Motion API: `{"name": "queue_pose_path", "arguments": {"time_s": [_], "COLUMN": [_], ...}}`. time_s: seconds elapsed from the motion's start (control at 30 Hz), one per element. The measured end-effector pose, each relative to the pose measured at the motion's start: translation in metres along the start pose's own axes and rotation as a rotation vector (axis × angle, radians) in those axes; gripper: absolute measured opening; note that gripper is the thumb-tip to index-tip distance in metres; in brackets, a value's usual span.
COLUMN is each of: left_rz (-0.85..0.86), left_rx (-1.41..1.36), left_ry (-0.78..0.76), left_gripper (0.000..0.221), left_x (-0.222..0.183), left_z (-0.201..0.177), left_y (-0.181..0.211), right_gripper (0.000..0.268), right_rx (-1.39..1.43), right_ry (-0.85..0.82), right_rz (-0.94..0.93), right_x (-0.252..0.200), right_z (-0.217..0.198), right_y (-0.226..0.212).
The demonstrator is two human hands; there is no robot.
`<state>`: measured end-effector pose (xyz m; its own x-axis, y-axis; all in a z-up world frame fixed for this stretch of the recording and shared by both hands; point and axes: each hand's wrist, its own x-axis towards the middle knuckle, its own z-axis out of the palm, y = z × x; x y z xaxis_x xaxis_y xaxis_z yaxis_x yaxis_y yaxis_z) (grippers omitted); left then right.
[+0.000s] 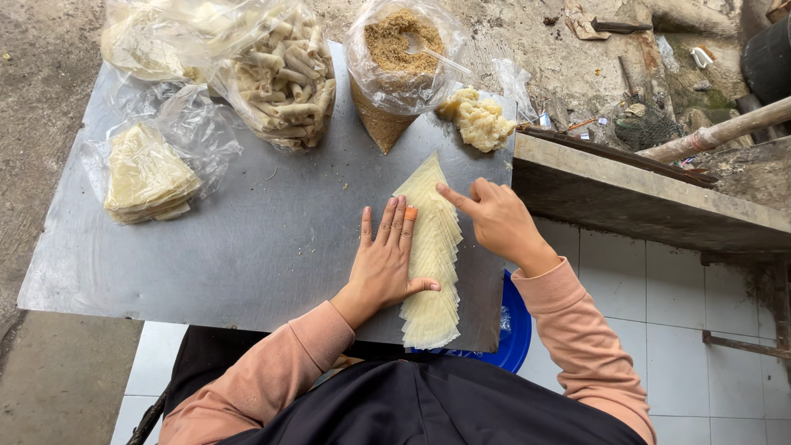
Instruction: The person fills triangular pastry skins with a brown powder using a small spoon and rolls them into thin cylinders by hand.
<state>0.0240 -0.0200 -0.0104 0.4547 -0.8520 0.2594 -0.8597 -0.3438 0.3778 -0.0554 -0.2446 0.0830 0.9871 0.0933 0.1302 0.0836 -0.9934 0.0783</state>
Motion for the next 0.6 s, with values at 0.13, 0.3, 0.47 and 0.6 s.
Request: {"name": "queue_pose_path", "arguments": {"time_s": [0.13, 0.3, 0.47, 0.6], "left_rz": [0.001, -0.003, -0.003, -0.003], "left_rx": [0.03, 0.023, 0.026, 0.023], "left_ry": [-0.013, -0.03, -0.031, -0.032], "left_gripper": [0.138, 0.138, 0.139, 0.14], "left_x": [0.0, 0.0, 0.002, 0.001], "left_z": [0.001, 0.002, 0.0, 0.002], "left_y": [0.0, 0.0, -0.001, 0.001], "right_gripper": [0.078, 0.076, 0.072, 0.067], "right_rx": [-0.15, -0.349, -0.297, -0.407], "right_ry": [0.03, 0.068, 0.107, 0.18], "right_rz": [-0.11, -0.096, 0.033, 0.121], "right_x": [0.002, 0.011, 0.037, 0.068], "right_z": [0.004, 0.02, 0.039, 0.055], "right_y": [-0.003, 0.005, 0.032, 0.057]}}
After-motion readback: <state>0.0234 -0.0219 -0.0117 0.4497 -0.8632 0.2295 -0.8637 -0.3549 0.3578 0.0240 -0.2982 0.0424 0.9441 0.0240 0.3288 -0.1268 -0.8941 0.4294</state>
